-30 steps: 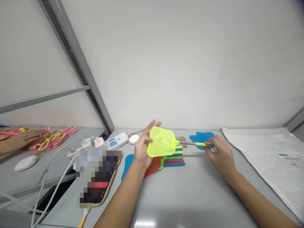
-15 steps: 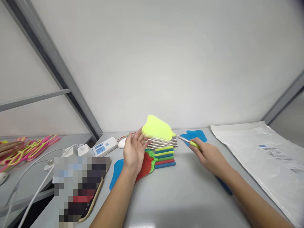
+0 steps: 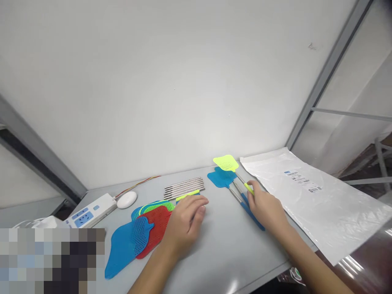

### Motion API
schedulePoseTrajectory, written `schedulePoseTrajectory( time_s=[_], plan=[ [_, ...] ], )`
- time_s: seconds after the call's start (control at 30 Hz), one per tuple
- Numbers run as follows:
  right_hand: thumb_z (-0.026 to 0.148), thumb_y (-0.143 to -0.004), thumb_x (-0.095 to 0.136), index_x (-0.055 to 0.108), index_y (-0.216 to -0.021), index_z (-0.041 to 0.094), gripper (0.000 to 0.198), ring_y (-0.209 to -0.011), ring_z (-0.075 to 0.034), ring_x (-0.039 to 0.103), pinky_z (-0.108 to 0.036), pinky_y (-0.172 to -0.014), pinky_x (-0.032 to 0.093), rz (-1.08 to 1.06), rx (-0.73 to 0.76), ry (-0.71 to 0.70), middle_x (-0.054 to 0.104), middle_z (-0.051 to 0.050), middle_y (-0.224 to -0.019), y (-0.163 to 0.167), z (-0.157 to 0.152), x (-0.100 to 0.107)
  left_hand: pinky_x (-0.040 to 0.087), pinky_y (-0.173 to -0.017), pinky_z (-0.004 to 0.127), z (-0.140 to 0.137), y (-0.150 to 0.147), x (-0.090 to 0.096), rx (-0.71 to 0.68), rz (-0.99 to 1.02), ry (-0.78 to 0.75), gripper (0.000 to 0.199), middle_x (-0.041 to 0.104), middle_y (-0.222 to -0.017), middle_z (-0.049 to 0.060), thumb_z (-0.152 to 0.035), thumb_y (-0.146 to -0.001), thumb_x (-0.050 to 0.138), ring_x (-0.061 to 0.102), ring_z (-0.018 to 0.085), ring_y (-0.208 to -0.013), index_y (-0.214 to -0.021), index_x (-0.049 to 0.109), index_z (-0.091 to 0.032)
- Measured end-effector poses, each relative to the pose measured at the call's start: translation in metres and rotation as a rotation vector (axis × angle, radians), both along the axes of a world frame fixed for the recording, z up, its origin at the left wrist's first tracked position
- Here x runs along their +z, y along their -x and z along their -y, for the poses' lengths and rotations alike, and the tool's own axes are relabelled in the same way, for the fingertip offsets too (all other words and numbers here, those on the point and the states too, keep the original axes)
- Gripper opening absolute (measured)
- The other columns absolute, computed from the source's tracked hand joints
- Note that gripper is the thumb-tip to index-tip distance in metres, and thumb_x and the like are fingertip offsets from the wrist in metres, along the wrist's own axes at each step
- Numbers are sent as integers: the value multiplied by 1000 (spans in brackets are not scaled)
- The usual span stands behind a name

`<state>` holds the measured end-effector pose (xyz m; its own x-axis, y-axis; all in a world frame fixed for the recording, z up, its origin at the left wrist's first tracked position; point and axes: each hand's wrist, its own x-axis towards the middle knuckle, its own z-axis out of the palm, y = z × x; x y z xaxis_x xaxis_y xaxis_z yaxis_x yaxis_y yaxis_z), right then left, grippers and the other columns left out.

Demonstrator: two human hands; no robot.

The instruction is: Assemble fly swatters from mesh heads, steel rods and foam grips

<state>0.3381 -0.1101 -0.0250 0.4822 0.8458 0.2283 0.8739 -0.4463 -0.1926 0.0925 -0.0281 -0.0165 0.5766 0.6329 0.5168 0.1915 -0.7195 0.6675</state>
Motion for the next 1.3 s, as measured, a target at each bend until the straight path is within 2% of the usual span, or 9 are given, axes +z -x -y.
schedulePoseTrajectory(
  time_s=[0.2,0.33,0.47,0.57,0.73,0.9,1.0,1.1,1.3],
  plan=[
    [26,-95,32,46,-103,19,18,-58,-22,60,-28,-50,24,24,-38,111,62,-3,-65,0,-11,-19,42,-85,34,13,-15,-10,-133,-175,-104,22,65,-97,4,-23,-95,40,56,18,-91,-94,62,-20],
    [26,-95,33,49,-93,19,18,-79,-24,63,-31,-60,33,34,9,95,64,-9,-89,1,-13,-26,42,-80,34,20,-26,-15,-175,-256,-138,25,64,-91,5,-24,-96,36,55,18,-86,-89,60,-18],
    [44,-96,31,52,-102,17,35,-94,-27,60,-36,-76,36,22,60,82,63,-12,-101,-1,-13,-31,41,-76,34,25,-35,-19,-223,-330,-225,29,64,-84,6,-27,-96,36,56,18,-82,-84,61,-17],
    [58,-89,40,51,-112,16,49,-97,-30,60,-39,-80,36,-2,96,96,63,-14,-105,-6,-13,-35,41,-73,32,24,-37,-20,-211,-337,-265,31,64,-78,6,-29,-96,37,56,17,-79,-83,62,-16],
    [50,-89,37,50,-95,19,33,-87,-27,63,-39,-75,36,-85,129,242,67,-8,-91,-16,-27,-31,39,-70,30,20,-33,-19,-168,-329,-304,33,64,-76,4,-31,-96,38,56,15,-76,-81,63,-16],
    [42,-91,33,45,-79,21,27,-73,-26,63,-43,-73,36,29,197,382,65,-5,-73,-23,-44,-27,38,-68,30,16,-31,-20,-113,-330,-372,36,64,-75,4,-34,-95,37,55,15,-74,-77,63,-15],
    [45,-91,34,45,-76,21,30,-75,-28,62,-50,-75,35,146,212,320,64,-7,-75,-24,-44,-29,38,-69,30,6,-25,-15,-67,-348,-428,38,64,-75,5,-34,-96,36,56,16,-75,-75,62,-16],
    [51,-88,41,49,-75,20,35,-83,-32,60,-56,-79,33,334,260,153,62,-11,-81,-14,-42,-24,40,-74,31,-13,-7,3,11,-422,-430,36,65,-80,6,-34,-96,36,58,17,-82,-80,63,-17],
    [42,-93,40,56,-93,18,29,-87,-28,56,-50,-86,32,444,624,-153,61,-11,-91,61,-58,6,43,-78,31,-48,67,40,314,-733,-113,28,63,-100,6,-43,-85,53,58,22,-95,-100,64,-22]
  ],
)
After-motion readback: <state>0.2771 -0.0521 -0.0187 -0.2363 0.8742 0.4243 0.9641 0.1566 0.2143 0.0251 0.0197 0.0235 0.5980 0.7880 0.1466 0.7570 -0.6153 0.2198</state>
